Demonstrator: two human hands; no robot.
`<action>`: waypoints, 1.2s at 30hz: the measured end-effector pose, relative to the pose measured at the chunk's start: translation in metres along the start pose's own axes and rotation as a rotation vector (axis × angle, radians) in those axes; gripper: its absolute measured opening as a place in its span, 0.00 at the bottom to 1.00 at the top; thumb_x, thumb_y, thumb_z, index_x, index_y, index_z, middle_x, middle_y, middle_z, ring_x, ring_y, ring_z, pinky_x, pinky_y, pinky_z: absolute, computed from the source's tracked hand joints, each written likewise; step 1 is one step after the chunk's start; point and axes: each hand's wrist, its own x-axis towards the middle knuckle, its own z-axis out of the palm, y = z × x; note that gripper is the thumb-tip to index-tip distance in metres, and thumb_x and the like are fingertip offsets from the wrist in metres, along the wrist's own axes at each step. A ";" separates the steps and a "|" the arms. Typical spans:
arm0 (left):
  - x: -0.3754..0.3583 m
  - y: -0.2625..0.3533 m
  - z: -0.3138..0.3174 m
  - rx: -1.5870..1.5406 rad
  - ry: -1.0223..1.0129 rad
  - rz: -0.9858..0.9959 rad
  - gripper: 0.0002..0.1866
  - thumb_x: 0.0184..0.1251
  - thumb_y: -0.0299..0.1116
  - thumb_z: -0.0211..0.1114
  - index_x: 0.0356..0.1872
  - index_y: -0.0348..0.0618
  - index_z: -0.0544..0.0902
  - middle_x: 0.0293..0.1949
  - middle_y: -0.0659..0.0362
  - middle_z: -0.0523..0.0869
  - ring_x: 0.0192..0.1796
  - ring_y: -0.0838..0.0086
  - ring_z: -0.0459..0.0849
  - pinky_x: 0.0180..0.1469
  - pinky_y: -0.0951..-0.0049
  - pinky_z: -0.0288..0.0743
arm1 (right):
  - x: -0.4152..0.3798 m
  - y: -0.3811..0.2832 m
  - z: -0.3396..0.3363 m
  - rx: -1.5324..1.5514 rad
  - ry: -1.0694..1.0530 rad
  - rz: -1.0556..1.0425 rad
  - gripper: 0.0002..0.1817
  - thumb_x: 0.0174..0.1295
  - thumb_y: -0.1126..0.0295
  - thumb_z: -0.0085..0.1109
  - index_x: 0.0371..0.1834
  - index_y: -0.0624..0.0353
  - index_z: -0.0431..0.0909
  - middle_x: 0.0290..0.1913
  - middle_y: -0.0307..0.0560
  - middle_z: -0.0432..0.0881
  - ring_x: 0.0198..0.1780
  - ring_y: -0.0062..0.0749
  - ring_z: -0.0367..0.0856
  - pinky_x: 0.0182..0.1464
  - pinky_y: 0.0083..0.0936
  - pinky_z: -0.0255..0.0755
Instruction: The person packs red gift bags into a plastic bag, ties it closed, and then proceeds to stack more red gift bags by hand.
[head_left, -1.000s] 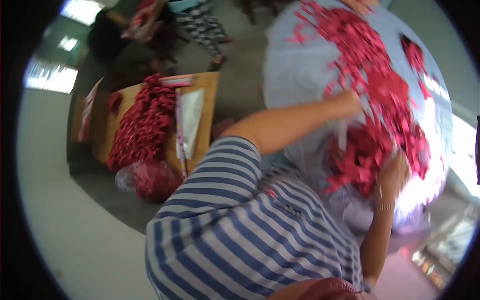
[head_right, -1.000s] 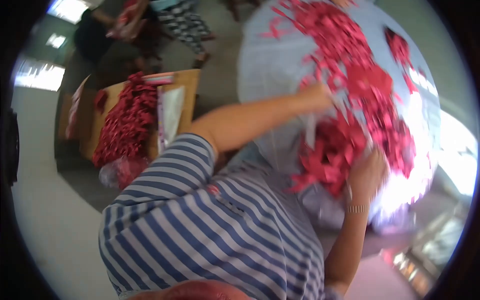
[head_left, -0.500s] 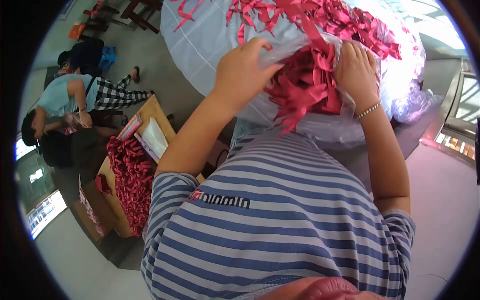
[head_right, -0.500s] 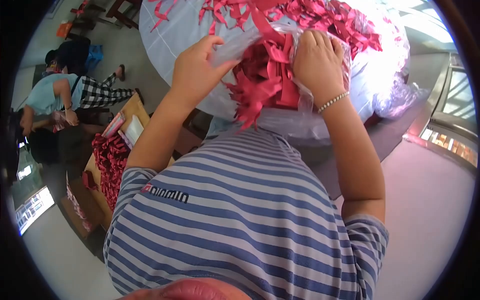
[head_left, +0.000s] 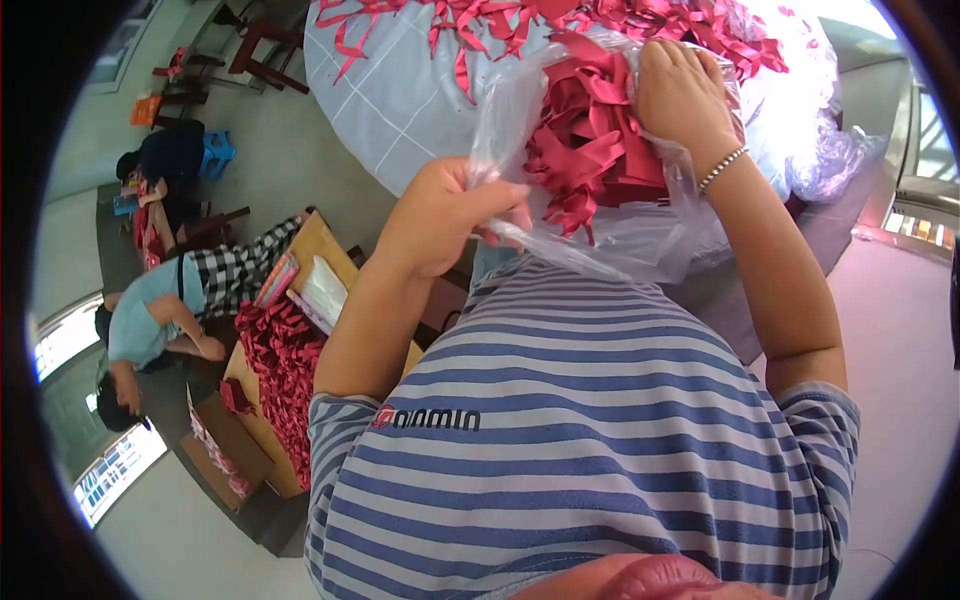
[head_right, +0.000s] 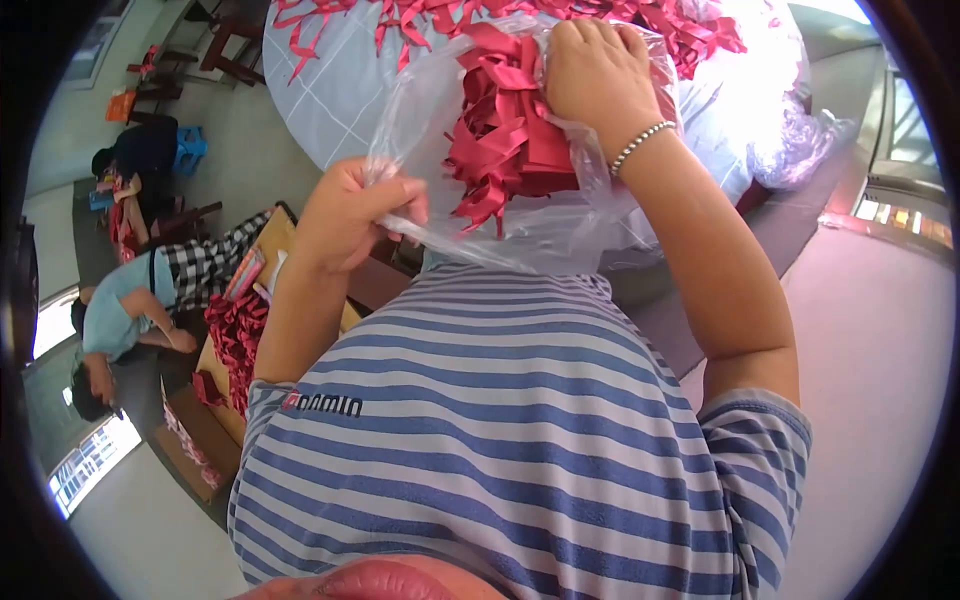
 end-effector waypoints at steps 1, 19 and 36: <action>0.006 0.013 0.007 0.011 -0.035 0.034 0.13 0.67 0.35 0.67 0.25 0.38 0.84 0.21 0.62 0.84 0.24 0.80 0.78 0.26 0.80 0.67 | 0.001 0.001 0.003 0.006 -0.004 0.009 0.11 0.63 0.64 0.51 0.44 0.57 0.75 0.48 0.47 0.82 0.59 0.39 0.77 0.66 0.43 0.59; 0.116 0.051 0.065 -0.119 0.185 0.687 0.15 0.79 0.37 0.53 0.39 0.39 0.86 0.28 0.66 0.81 0.32 0.86 0.73 0.34 0.82 0.67 | -0.002 0.001 -0.002 0.069 0.030 0.084 0.13 0.66 0.65 0.47 0.47 0.59 0.75 0.53 0.52 0.81 0.62 0.42 0.75 0.68 0.48 0.58; 0.163 0.050 -0.028 1.168 0.333 0.506 0.11 0.56 0.29 0.63 0.41 0.44 0.84 0.29 0.53 0.85 0.27 0.70 0.80 0.33 0.66 0.72 | -0.006 0.003 -0.005 0.130 0.072 0.088 0.12 0.64 0.67 0.48 0.45 0.60 0.76 0.52 0.50 0.81 0.62 0.40 0.75 0.69 0.47 0.57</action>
